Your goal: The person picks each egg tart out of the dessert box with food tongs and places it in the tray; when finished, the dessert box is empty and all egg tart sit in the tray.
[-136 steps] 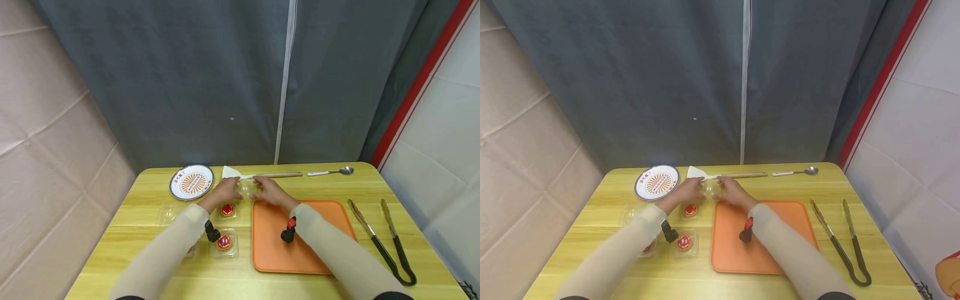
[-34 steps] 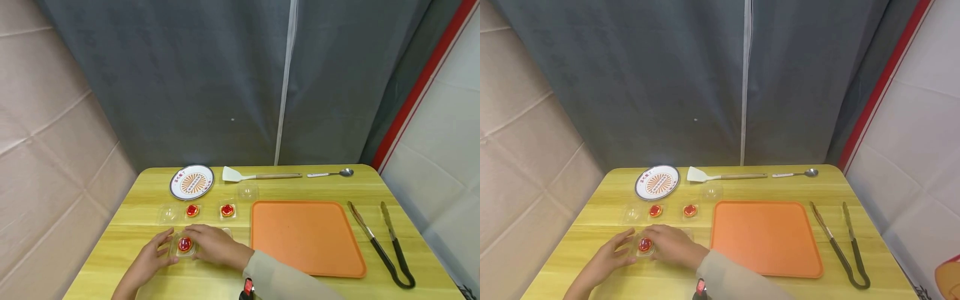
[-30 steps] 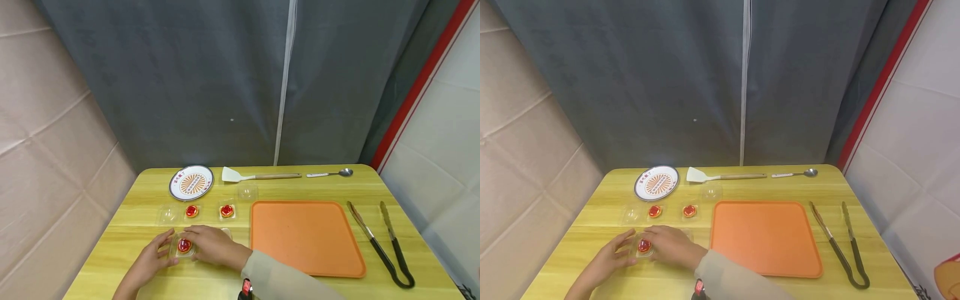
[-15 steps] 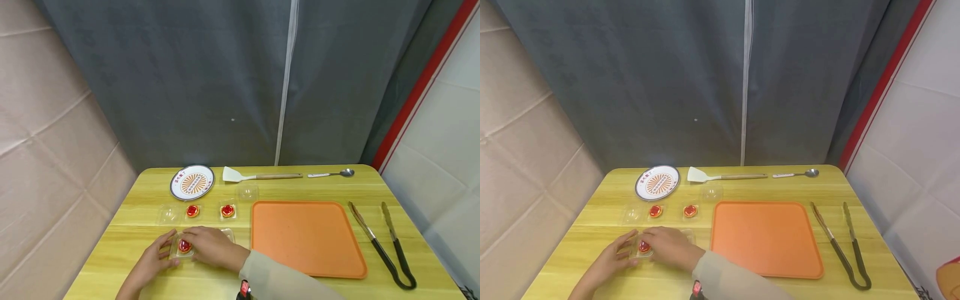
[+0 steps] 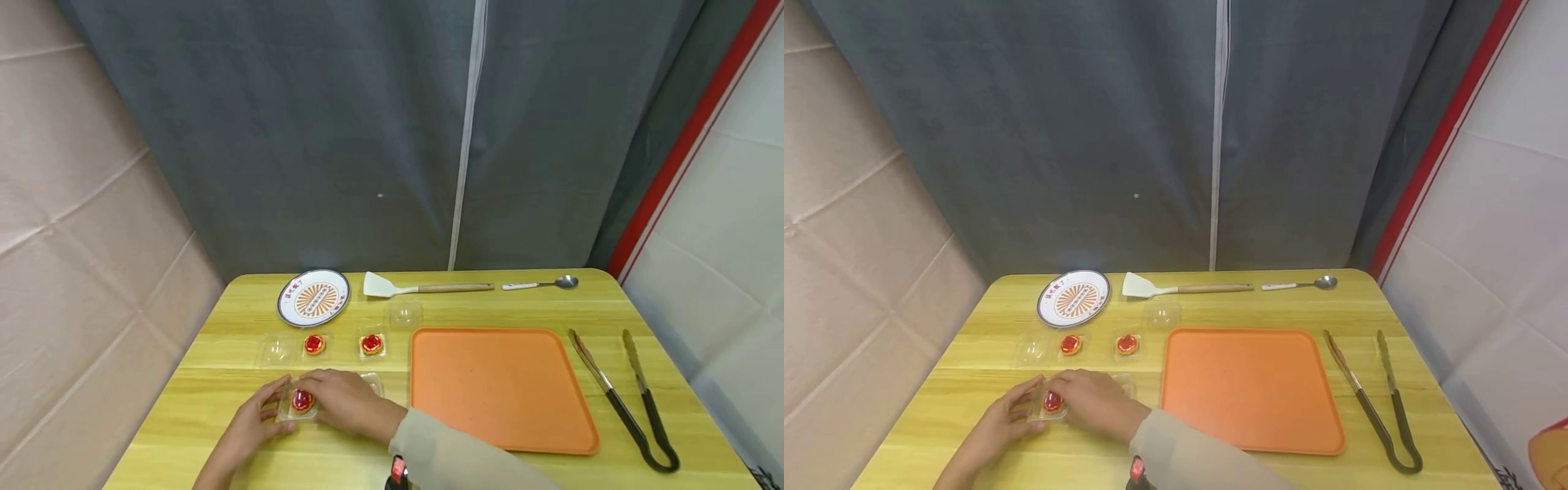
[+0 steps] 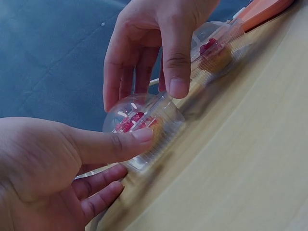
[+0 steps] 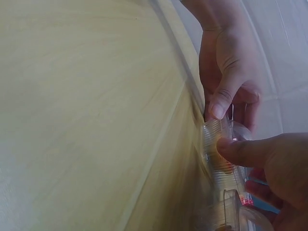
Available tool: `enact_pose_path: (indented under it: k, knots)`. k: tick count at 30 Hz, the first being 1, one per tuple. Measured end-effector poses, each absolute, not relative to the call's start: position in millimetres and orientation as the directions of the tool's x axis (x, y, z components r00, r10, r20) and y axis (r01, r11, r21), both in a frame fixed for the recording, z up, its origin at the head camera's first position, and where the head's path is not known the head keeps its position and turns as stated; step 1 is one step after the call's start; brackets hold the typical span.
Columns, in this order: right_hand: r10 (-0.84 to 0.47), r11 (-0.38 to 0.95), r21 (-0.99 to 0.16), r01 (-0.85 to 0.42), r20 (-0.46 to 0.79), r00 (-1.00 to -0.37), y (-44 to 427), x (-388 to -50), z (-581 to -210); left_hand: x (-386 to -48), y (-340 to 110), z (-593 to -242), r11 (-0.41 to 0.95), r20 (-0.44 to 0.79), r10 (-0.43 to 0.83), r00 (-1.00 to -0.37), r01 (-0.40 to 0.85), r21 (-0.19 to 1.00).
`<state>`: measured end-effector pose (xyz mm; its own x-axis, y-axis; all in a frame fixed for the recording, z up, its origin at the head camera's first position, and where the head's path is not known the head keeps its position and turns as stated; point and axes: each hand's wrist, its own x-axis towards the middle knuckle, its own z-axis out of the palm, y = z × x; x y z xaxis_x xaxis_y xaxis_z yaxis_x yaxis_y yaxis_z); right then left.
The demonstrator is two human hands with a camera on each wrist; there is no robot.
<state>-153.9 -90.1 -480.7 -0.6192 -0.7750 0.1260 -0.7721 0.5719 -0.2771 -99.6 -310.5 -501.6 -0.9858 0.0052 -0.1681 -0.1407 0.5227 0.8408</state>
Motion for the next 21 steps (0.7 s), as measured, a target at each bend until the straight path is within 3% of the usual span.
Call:
enact_pose_path:
  k: [7, 21]
  knots:
    - [-0.752, 0.6, -0.299, -0.742, 0.104, -0.65, -91.5, -153.9, -477.5, -99.0, -309.7, -504.8, 0.519, -0.162, -0.012, -0.987, -0.145, 0.843]
    - [-0.768, 0.612, -0.204, -0.764, 0.079, -0.636, -93.8, -155.2, -479.5, -96.2, -303.0, -511.5, 0.574, -0.061, -0.047, -0.997, -0.077, 0.815]
